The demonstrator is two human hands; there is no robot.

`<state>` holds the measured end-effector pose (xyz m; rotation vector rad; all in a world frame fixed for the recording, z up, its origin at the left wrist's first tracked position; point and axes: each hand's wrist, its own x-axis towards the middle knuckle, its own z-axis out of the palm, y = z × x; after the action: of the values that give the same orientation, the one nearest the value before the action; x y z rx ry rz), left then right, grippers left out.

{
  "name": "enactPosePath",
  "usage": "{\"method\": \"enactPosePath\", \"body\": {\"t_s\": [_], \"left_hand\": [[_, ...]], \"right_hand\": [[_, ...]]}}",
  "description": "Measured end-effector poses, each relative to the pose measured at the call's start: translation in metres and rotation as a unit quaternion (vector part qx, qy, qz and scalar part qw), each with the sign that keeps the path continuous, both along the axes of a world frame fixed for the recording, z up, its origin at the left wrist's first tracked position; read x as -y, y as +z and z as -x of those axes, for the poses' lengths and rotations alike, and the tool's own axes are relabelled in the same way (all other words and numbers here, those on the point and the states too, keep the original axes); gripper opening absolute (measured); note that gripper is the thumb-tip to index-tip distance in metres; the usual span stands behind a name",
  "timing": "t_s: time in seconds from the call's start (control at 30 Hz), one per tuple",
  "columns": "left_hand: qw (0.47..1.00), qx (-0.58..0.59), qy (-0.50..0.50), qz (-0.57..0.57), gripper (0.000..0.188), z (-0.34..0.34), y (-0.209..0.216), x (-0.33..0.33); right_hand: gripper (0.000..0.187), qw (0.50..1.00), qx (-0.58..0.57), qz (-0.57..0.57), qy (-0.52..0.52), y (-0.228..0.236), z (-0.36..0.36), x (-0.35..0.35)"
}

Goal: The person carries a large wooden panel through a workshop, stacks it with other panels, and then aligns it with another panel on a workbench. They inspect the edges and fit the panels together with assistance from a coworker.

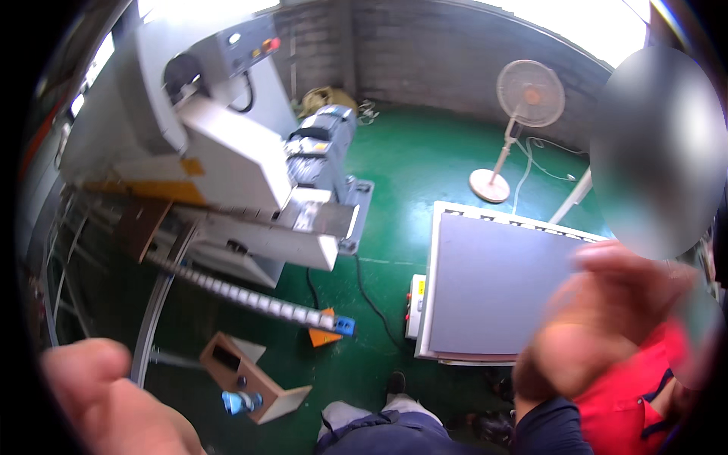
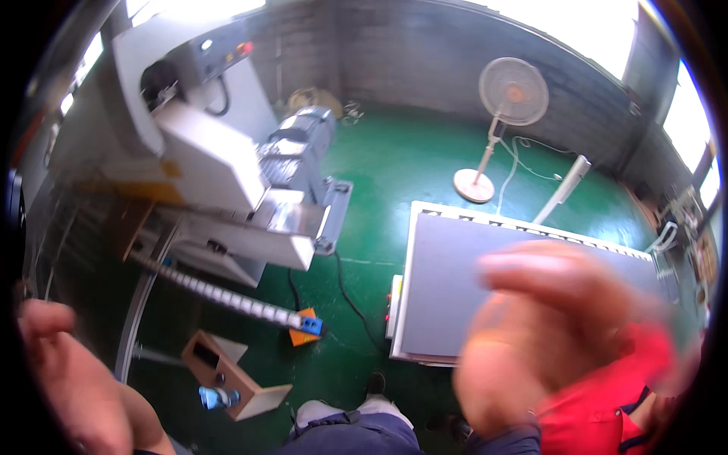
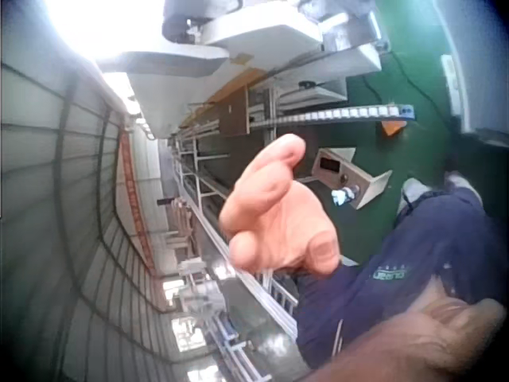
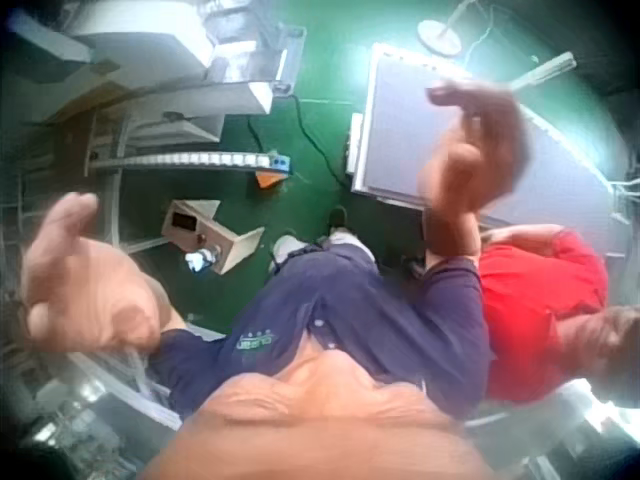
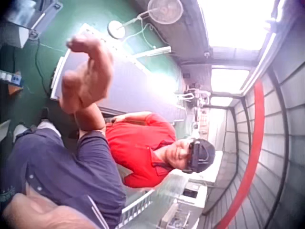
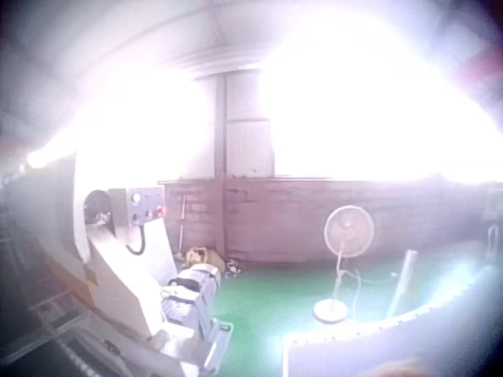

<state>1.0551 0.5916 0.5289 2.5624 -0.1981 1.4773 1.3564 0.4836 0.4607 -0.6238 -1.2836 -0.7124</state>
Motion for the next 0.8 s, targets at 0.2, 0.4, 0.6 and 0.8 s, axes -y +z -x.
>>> {"method": "enactPosePath", "body": {"t_s": [0.2,0.4,0.6,0.8], "left_hand": [[0.934,-0.211,0.034,0.286,0.039,-0.071,-0.156,-0.072],[0.768,-0.393,-0.120,0.491,0.025,-0.083,-0.271,-0.038],[0.804,-0.373,-0.119,0.446,0.018,-0.094,-0.282,-0.044],[0.823,-0.338,-0.095,0.447,0.015,-0.077,-0.294,-0.062]], "right_hand": [[0.021,0.783,-0.263,0.556,0.092,-0.182,0.000,-0.009],[0.024,0.709,-0.270,0.630,0.166,-0.223,0.063,0.009],[0.024,0.689,-0.312,0.630,0.177,-0.220,0.063,-0.005],[0.030,0.731,-0.188,0.624,0.203,-0.241,0.072,-0.037]]}}
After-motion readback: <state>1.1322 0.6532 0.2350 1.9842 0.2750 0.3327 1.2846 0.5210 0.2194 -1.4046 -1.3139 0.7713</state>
